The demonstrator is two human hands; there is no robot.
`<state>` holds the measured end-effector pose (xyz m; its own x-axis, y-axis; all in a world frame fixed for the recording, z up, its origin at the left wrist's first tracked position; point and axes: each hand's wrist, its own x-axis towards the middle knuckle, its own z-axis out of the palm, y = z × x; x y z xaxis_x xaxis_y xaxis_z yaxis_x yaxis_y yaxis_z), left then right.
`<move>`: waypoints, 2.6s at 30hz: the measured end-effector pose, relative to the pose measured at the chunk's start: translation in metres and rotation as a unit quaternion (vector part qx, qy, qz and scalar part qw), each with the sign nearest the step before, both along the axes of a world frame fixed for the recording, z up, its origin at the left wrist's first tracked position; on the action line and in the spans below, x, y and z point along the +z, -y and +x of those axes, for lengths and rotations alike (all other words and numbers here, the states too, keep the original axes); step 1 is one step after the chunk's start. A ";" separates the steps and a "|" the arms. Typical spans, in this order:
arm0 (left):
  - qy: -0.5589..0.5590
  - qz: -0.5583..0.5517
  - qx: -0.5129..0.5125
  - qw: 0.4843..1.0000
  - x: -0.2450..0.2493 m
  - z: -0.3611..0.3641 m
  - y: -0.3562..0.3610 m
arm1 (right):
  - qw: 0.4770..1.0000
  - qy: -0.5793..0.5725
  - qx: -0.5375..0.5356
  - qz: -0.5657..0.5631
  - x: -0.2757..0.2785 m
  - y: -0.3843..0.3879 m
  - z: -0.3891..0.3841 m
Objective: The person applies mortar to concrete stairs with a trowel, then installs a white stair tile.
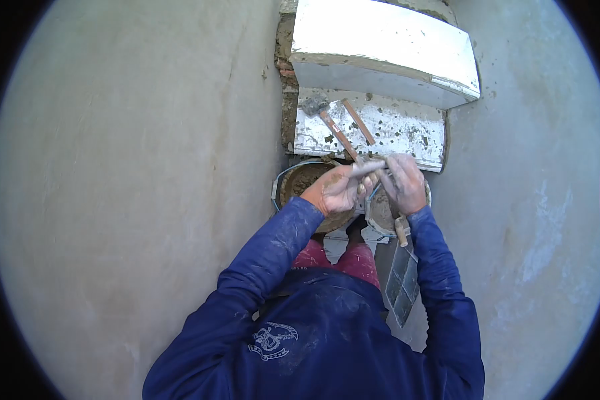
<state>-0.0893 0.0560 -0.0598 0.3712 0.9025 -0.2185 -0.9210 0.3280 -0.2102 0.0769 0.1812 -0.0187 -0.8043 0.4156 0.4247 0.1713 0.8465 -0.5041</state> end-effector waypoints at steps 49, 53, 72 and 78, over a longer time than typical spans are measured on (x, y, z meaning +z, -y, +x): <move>-0.870 -0.293 0.187 0.350 -0.075 -0.242 -0.118 | 0.977 0.117 -0.013 0.180 -0.084 -0.166 -0.218; -0.870 -0.289 0.190 0.351 -0.074 -0.244 -0.118 | 0.979 0.104 -0.022 0.174 -0.093 -0.170 -0.208; -0.872 -0.284 0.191 0.351 -0.078 -0.243 -0.118 | 0.982 0.077 -0.063 0.163 -0.102 -0.174 -0.199; -0.870 -0.287 0.186 0.354 -0.075 -0.244 -0.115 | 0.982 0.085 -0.060 0.156 -0.108 -0.173 -0.199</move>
<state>-0.3331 0.1710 -0.1351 -0.8984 0.4390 -0.0113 0.2235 0.4793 0.8487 -0.1219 0.3541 -0.1271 -0.8282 0.3823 0.4099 0.3385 0.9240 -0.1779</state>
